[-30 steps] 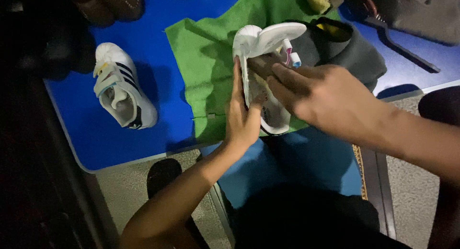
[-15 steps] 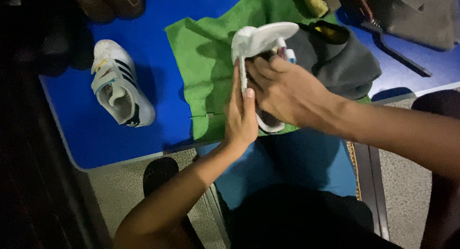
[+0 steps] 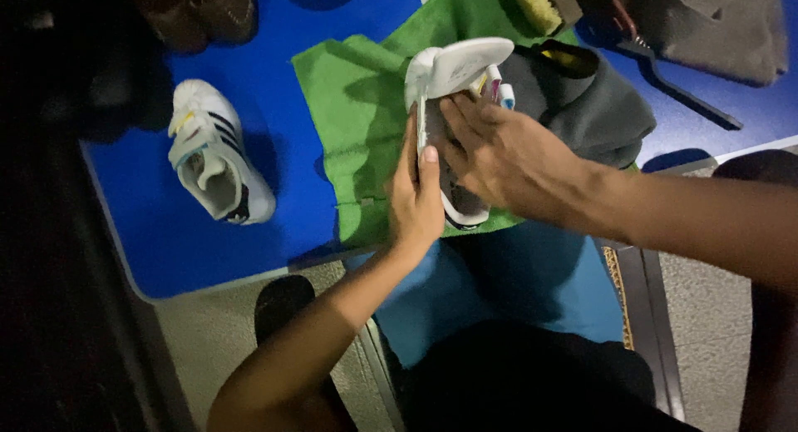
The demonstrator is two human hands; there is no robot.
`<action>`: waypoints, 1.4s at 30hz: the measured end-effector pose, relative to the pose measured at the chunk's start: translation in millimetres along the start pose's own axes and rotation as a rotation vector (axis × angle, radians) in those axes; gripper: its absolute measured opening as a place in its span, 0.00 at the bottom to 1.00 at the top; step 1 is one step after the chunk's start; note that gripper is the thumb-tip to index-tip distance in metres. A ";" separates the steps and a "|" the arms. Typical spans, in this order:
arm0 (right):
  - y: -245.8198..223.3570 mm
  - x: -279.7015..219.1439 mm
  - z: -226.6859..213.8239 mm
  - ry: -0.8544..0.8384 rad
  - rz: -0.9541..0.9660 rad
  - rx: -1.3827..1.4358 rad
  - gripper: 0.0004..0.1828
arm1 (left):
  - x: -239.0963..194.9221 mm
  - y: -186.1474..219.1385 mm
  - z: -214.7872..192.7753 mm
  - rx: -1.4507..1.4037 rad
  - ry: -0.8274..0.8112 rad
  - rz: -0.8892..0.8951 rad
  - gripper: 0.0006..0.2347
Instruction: The person scrubs the interior and exterior of a white sneaker using a brush and a cloth on a blue table. They rotate the shoe to access different areas and continue wiping the surface throughout the clip.
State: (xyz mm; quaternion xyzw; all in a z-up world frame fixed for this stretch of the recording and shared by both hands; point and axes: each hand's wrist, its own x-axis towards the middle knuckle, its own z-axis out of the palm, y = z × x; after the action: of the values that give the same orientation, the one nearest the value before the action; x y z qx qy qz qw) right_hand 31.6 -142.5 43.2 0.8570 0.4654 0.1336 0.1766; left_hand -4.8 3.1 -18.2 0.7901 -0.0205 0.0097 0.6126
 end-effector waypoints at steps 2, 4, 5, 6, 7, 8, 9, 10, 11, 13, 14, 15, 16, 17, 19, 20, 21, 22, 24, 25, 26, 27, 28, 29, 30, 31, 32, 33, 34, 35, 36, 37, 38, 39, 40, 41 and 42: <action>-2.4 -4.6 -3.0 0.028 -0.022 0.047 0.20 | 3.7 -2.7 -1.7 0.011 0.007 0.008 0.20; -1.5 -4.8 -7.1 0.052 -0.028 0.085 0.21 | 3.0 0.4 -4.1 0.020 0.000 0.028 0.20; 1.9 -3.7 -9.1 0.066 -0.021 0.070 0.19 | 0.9 5.4 -4.1 0.033 -0.006 0.012 0.20; 7.3 -2.1 -10.5 0.082 -0.022 0.048 0.17 | -0.2 10.0 -2.6 0.042 -0.002 -0.001 0.21; 5.9 -1.3 -2.9 0.085 -0.025 0.037 0.17 | 2.2 7.8 -1.4 0.038 0.004 0.009 0.21; 1.3 -2.0 4.0 0.032 -0.003 0.090 0.18 | 2.1 5.5 -1.2 0.018 0.003 0.007 0.21; -3.2 -3.0 11.6 -0.021 0.021 0.143 0.20 | 2.3 2.8 -0.6 -0.003 0.002 0.005 0.21; -8.9 -6.0 7.4 -0.027 0.031 0.146 0.20 | 2.5 4.3 -0.2 -0.003 -0.010 0.004 0.21; -14.9 -8.2 3.2 -0.001 0.038 0.223 0.16 | 2.9 5.4 -0.4 -0.043 0.007 -0.075 0.23; -11.8 -2.4 -2.2 0.035 0.022 0.302 0.16 | 3.8 10.3 -1.3 -0.080 0.050 -0.160 0.24; -5.5 1.9 -4.3 -0.024 0.043 0.233 0.12 | 3.2 14.1 -0.8 -0.035 0.049 -0.144 0.22; 0.7 5.7 -6.7 -0.082 0.064 0.163 0.08 | 2.3 18.1 0.0 0.011 0.048 -0.129 0.20; 4.1 7.9 -11.3 -0.083 0.069 0.160 0.08 | 3.7 15.8 0.3 0.010 0.043 -0.124 0.20; 7.7 10.3 -15.9 -0.012 0.062 0.164 0.06 | 5.5 13.7 0.7 -0.013 0.052 -0.149 0.21; 3.3 7.8 -14.6 0.060 0.061 0.171 0.03 | 8.6 13.2 1.7 -0.033 0.056 -0.174 0.22; -6.7 3.2 -8.8 0.050 0.048 0.266 0.02 | 7.0 14.4 1.7 -0.050 0.053 -0.188 0.23; -16.9 -1.3 -3.1 0.041 0.034 0.360 0.02 | 5.3 15.4 1.5 -0.067 0.050 -0.202 0.24; -9.3 -0.4 2.5 0.043 0.027 0.361 0.02 | 5.2 16.4 0.5 -0.067 0.057 -0.203 0.24; 7.1 0.3 13.0 0.051 0.085 0.477 0.06 | 6.7 19.3 -0.4 0.005 0.048 -0.178 0.20; 4.6 2.3 7.8 0.053 0.088 0.473 0.06 | 6.6 16.7 -0.4 0.006 0.046 -0.173 0.20; 0.9 4.3 2.7 0.013 0.081 0.439 0.07 | 6.3 13.4 -1.0 -0.020 0.049 -0.180 0.21; -3.0 7.0 -1.8 -0.028 0.073 0.405 0.08 | 6.3 9.5 -2.0 -0.045 0.053 -0.187 0.21; -10.8 1.8 -3.2 -0.032 0.069 0.413 0.08 | 4.5 7.4 -0.9 -0.046 0.054 -0.197 0.21; -19.1 -2.9 -5.0 -0.102 0.153 0.555 0.08 | 2.3 5.2 -0.5 -0.005 0.045 -0.151 0.21; -24.5 -6.4 -6.5 -0.169 0.227 0.687 0.08 | 2.0 3.3 0.4 0.031 0.049 -0.098 0.20; -13.4 -5.5 -6.7 -0.170 0.212 0.684 0.08 | 0.8 7.9 -0.7 0.027 0.064 -0.102 0.20; -1.7 -5.7 -6.9 -0.196 0.187 0.580 0.10 | 1.6 12.9 -0.9 0.029 0.059 -0.094 0.20; 10.6 -6.4 -7.1 -0.220 0.163 0.476 0.12 | 2.4 18.3 -0.3 0.032 0.054 -0.085 0.21; 13.8 -1.0 -17.3 -0.221 0.165 0.474 0.12 | 3.2 17.8 0.0 0.030 0.053 -0.083 0.21; 16.8 4.9 -27.3 -0.129 0.143 0.434 0.13 | 4.3 16.9 0.1 0.015 0.059 -0.094 0.21; 19.1 12.4 -36.6 -0.035 0.122 0.395 0.14 | 5.7 15.1 -1.5 0.002 0.066 -0.105 0.21; 18.4 14.2 -33.2 -0.034 0.125 0.394 0.14 | 7.7 17.1 -3.4 0.002 0.064 -0.102 0.21; 18.0 14.8 -29.4 -0.028 0.119 0.382 0.14 | 7.2 19.3 -3.0 0.015 0.064 -0.094 0.21; 17.5 15.1 -25.3 -0.021 0.113 0.370 0.14 | 6.5 21.1 -2.4 0.028 0.063 -0.086 0.21; 14.3 14.9 -21.8 -0.025 0.109 0.379 0.14 | 6.1 19.9 -3.1 0.030 0.064 -0.097 0.21; 11.4 14.3 -18.4 -0.017 0.114 0.367 0.14 | 5.7 19.1 -3.6 0.026 0.070 -0.094 0.20; 11.4 14.7 -14.9 -0.004 0.128 0.343 0.14 | 10.2 18.7 -3.8 0.022 0.071 -0.075 0.20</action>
State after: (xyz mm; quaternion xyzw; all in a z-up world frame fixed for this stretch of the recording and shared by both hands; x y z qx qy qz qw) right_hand 42.1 -133.1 62.4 0.9027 0.4254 0.0614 0.0197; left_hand 4.5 2.0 1.3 0.7962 0.0312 0.0151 0.6040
